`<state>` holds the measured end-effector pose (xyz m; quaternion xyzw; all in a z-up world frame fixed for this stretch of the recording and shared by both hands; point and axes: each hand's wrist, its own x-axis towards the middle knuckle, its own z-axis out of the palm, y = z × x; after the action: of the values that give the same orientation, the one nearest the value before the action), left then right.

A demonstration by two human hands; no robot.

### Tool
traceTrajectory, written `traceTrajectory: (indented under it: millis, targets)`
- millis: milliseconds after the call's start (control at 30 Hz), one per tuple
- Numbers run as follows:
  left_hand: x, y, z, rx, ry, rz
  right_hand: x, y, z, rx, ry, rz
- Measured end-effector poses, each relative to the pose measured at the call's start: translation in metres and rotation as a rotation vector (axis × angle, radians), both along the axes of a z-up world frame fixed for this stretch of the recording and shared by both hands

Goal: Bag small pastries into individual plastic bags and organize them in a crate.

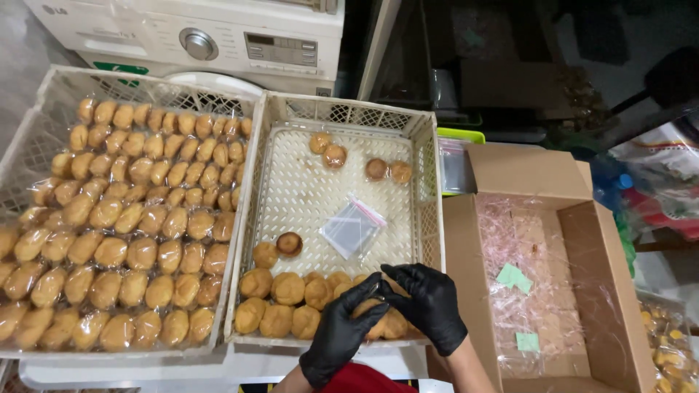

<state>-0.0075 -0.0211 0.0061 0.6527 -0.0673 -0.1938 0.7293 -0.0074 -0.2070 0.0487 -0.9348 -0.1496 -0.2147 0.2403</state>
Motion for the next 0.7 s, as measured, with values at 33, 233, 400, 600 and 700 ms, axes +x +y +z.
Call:
traceTrajectory:
  millis: [33,233,400,600,700]
  targets:
    - [0.001,0.001,-0.005,-0.027,0.004,0.011,0.002,0.002,0.002,-0.029,-0.043,-0.027]
    - [0.003,0.003,-0.010,-0.073,0.092,0.083,0.003,0.007,0.004,0.029,-0.080,-0.040]
    - [0.004,0.008,0.010,0.106,-0.171,-0.045,0.003,0.005,-0.011,0.013,-0.061,-0.019]
    - [0.003,0.012,0.001,0.042,-0.023,-0.172,0.001,-0.009,-0.021,-0.151,-0.143,-0.134]
    - [0.008,0.017,0.007,-0.172,-0.153,-0.091,-0.007,-0.078,-0.036,0.537,0.161,-0.365]
